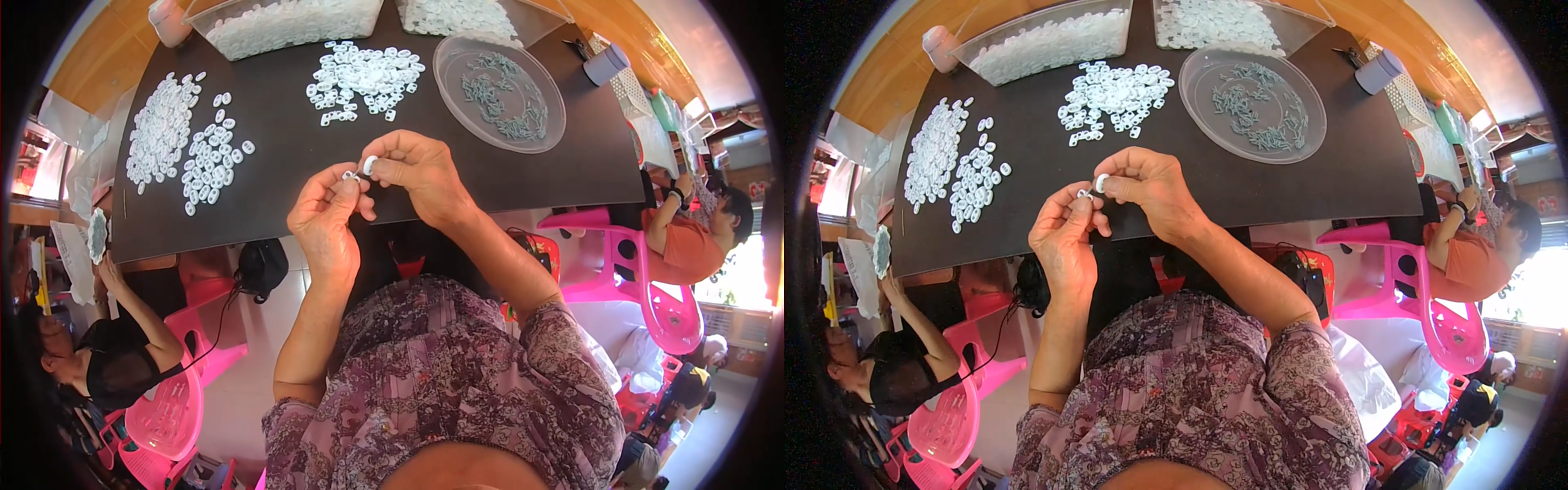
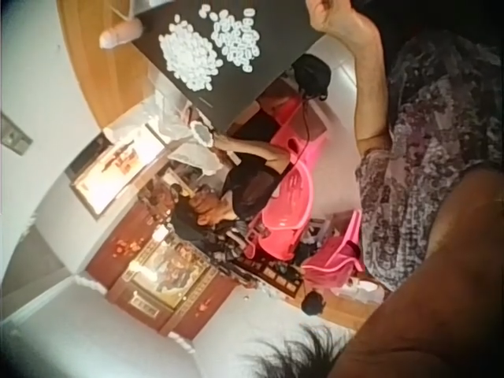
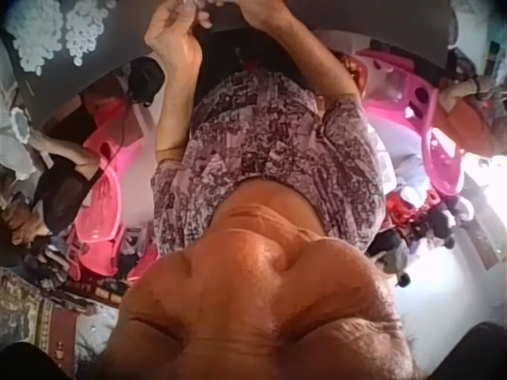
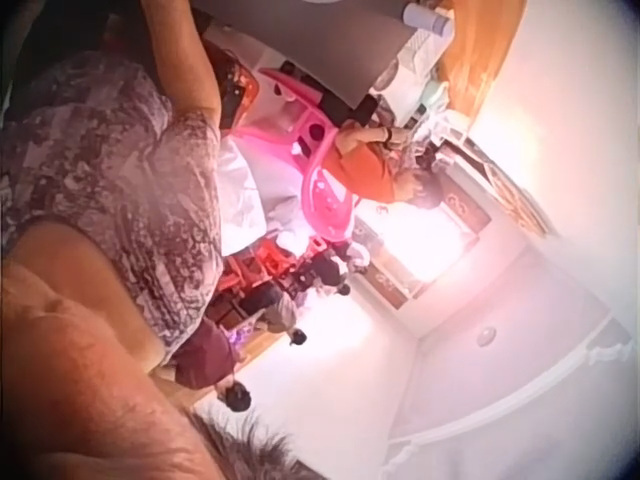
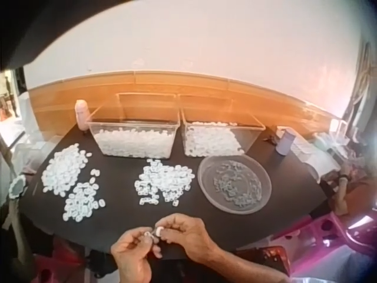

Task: Manually assembling small white and grey plastic components at a workbench.

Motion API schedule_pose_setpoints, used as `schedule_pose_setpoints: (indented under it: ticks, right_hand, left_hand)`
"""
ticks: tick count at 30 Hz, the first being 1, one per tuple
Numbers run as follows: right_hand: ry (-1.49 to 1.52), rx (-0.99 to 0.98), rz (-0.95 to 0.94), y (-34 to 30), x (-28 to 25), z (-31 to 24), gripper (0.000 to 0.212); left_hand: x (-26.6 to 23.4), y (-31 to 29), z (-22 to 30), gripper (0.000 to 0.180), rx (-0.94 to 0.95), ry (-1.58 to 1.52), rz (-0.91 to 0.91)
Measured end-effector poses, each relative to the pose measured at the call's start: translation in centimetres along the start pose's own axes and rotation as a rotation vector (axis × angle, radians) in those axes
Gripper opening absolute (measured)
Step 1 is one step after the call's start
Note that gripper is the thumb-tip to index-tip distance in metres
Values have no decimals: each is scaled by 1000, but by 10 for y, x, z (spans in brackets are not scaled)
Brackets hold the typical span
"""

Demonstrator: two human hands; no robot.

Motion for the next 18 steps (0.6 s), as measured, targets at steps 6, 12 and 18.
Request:
schedule_pose_setpoints:
  ticks: [6, 12, 18]
  right_hand:
    - [111, -15, 143, -12, 0, 5, 13]
    - [54, -114, 156, -22, 3, -3, 13]
    - [-71, -42, 161, -25, -4, 0, 12]
  left_hand:
    - [3, -4, -3, 11, -33, 0, 31]
    - [0, -5, 1, 12, -22, -49, 46]
    - [-3, -3, 6, 12, 11, -35, 45]
Point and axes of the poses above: each hand's wrist, its own y-axis towards the middle knuckle, its own x-axis out of the palm, z = x × y, the point moved 9 cm from there along y, towards the middle knuckle, and after that the axes turned 13 degrees about y, right-handed, at the moved point
